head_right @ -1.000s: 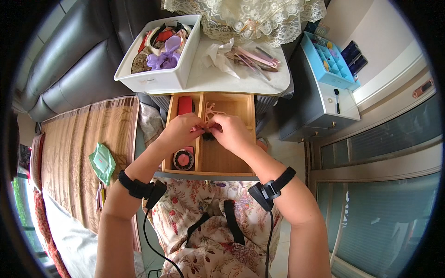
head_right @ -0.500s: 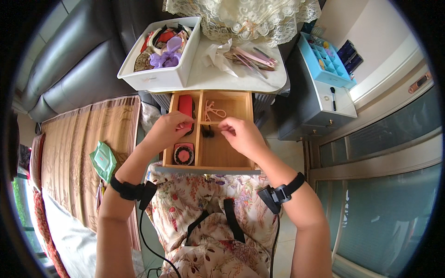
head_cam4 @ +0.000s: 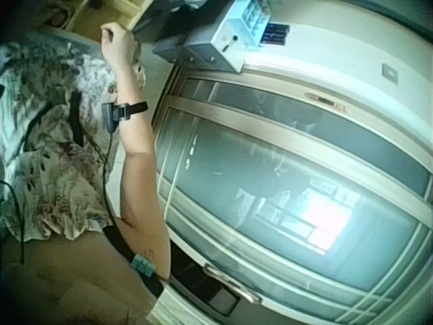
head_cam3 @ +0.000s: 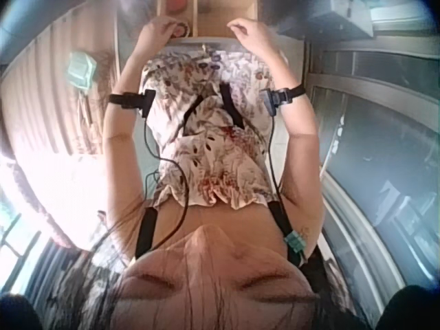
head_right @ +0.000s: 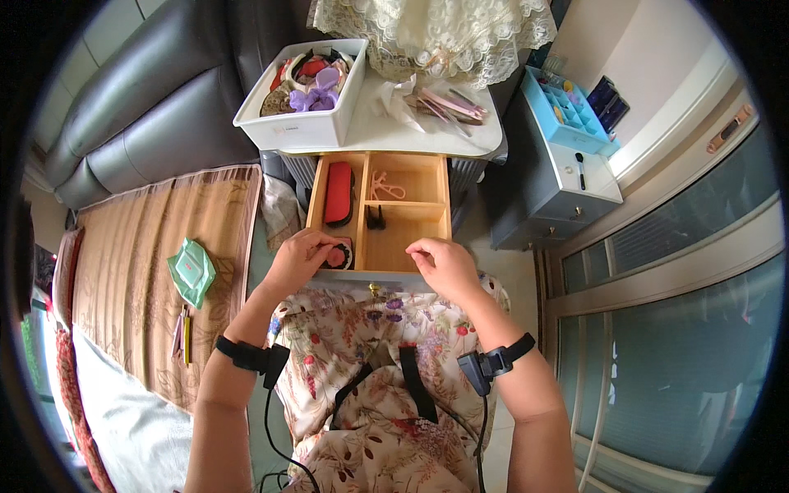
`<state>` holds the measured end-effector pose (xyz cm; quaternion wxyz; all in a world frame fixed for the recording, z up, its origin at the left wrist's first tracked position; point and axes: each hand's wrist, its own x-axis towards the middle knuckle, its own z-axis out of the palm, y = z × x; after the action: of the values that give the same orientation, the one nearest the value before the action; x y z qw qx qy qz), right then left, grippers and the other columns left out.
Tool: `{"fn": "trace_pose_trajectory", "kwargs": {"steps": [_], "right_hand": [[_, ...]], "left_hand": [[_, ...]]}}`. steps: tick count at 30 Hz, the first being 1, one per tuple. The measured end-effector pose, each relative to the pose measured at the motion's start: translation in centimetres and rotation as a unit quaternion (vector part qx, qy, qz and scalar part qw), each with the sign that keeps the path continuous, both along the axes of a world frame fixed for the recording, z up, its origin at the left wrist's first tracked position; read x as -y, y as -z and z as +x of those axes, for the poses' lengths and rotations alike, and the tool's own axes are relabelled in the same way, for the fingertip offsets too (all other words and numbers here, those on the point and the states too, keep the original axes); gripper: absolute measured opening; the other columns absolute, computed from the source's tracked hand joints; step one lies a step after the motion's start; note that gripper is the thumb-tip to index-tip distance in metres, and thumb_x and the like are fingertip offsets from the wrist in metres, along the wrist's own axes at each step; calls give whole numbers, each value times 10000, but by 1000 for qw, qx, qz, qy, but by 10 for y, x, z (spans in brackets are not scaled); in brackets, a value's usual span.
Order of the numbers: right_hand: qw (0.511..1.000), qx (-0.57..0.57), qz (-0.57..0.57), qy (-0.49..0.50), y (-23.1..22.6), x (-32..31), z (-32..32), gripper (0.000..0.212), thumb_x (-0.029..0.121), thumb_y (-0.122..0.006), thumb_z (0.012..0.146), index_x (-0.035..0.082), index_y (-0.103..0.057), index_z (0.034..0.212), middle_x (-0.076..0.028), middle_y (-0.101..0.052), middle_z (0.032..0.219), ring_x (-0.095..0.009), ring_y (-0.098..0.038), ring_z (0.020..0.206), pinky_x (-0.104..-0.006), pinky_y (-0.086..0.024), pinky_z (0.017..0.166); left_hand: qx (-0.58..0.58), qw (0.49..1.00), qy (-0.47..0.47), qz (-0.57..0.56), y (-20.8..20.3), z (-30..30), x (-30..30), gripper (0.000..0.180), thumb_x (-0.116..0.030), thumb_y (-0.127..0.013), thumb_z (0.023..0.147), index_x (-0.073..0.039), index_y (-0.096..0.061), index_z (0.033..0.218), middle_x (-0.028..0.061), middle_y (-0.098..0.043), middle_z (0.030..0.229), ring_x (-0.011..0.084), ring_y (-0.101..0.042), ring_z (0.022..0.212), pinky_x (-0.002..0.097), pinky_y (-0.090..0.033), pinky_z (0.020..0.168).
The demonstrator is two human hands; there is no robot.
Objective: Cleaning and organizing a small wooden drawer with wet wipes and cosmetic items.
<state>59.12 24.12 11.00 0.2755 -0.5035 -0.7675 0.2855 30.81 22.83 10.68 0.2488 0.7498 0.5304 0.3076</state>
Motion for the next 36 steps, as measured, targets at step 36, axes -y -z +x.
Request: {"fn": "trace_pose_trajectory", "kwargs": {"steps": [36], "right_hand": [[954, -214, -198, -66, -61, -86, 1, 152, 34, -583, 886, -26, -605, 1023, -36, -652, 873, -78, -599, 766, -234, -496, 699]], "left_hand": [[157, 966, 69, -196, -57, 39, -93, 208, -61, -631, 857, 20, -612, 1048, 59, -666, 920, 100, -626, 856, 236, -498, 770]]}}
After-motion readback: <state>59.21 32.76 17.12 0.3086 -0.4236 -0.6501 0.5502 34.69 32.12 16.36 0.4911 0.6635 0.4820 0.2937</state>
